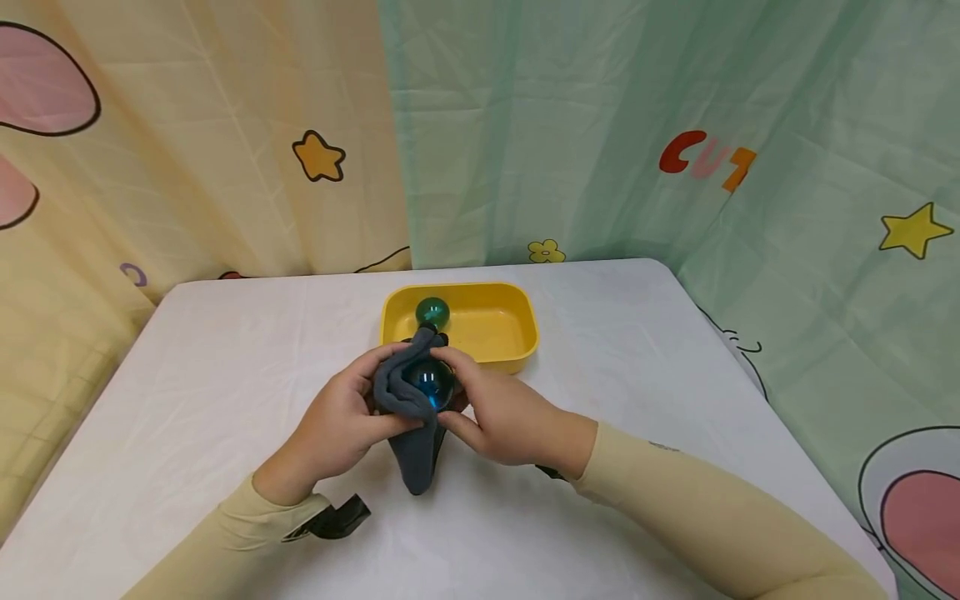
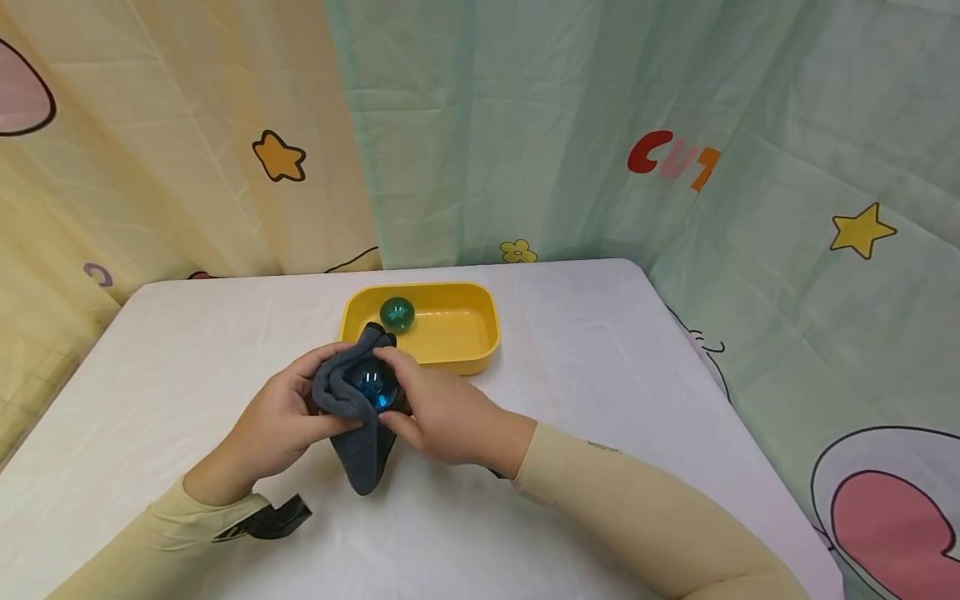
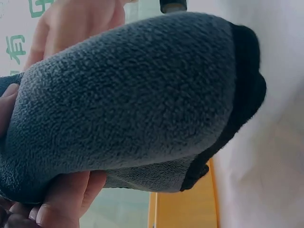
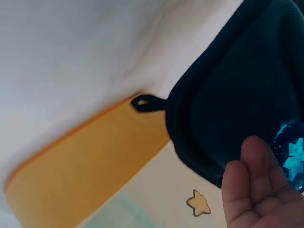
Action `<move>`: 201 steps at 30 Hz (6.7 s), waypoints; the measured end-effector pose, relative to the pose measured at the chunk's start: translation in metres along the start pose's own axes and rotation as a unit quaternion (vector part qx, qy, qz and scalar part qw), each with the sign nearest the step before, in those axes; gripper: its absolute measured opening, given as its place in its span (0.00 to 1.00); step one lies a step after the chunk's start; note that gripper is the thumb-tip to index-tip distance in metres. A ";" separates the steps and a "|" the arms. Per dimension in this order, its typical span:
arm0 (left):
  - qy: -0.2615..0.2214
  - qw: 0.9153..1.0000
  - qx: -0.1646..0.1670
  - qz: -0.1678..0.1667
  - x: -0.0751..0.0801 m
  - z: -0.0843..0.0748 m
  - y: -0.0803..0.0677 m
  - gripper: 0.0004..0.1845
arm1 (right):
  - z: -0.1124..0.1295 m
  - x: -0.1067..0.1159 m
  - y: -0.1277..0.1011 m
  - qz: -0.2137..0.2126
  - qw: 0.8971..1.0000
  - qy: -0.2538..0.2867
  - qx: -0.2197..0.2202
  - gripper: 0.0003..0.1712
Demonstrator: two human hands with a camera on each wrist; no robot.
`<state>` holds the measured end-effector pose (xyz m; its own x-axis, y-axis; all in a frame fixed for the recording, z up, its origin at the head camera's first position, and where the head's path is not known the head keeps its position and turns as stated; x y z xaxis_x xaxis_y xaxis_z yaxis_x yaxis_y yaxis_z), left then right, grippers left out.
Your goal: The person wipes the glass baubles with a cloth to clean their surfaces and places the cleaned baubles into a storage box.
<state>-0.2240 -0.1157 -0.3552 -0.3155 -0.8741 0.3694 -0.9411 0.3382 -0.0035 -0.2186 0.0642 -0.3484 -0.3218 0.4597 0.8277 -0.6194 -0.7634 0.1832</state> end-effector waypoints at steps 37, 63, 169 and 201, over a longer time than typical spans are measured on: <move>-0.045 0.998 0.005 0.044 -0.003 -0.005 -0.002 0.39 | 0.007 0.010 -0.003 -0.028 0.995 -0.083 0.047 0.38; -0.048 0.998 0.010 0.050 -0.003 -0.002 -0.004 0.39 | 0.005 0.004 -0.003 -0.017 0.999 -0.023 0.028 0.38; -0.049 0.997 -0.006 0.057 -0.001 0.006 -0.013 0.38 | 0.015 -0.002 -0.004 -0.013 0.994 -0.096 0.041 0.40; -0.042 0.998 0.002 0.053 -0.001 0.008 -0.013 0.39 | 0.016 -0.001 -0.003 -0.023 0.985 -0.156 0.074 0.40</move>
<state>-0.2125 -0.1221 -0.3631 -0.4227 -0.8596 0.2869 -0.9020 0.4297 -0.0416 -0.2049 0.0587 -0.3411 -0.0469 0.3511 0.9352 -0.5093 -0.8138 0.2800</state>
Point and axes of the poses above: each hand's wrist, its own y-axis towards the middle knuckle, its own x-axis out of the back of the hand, z = x × y, the point moved 6 cm from there along y, towards the middle knuckle, and after that the axes turned 14 degrees about x, right-handed, at the moved point
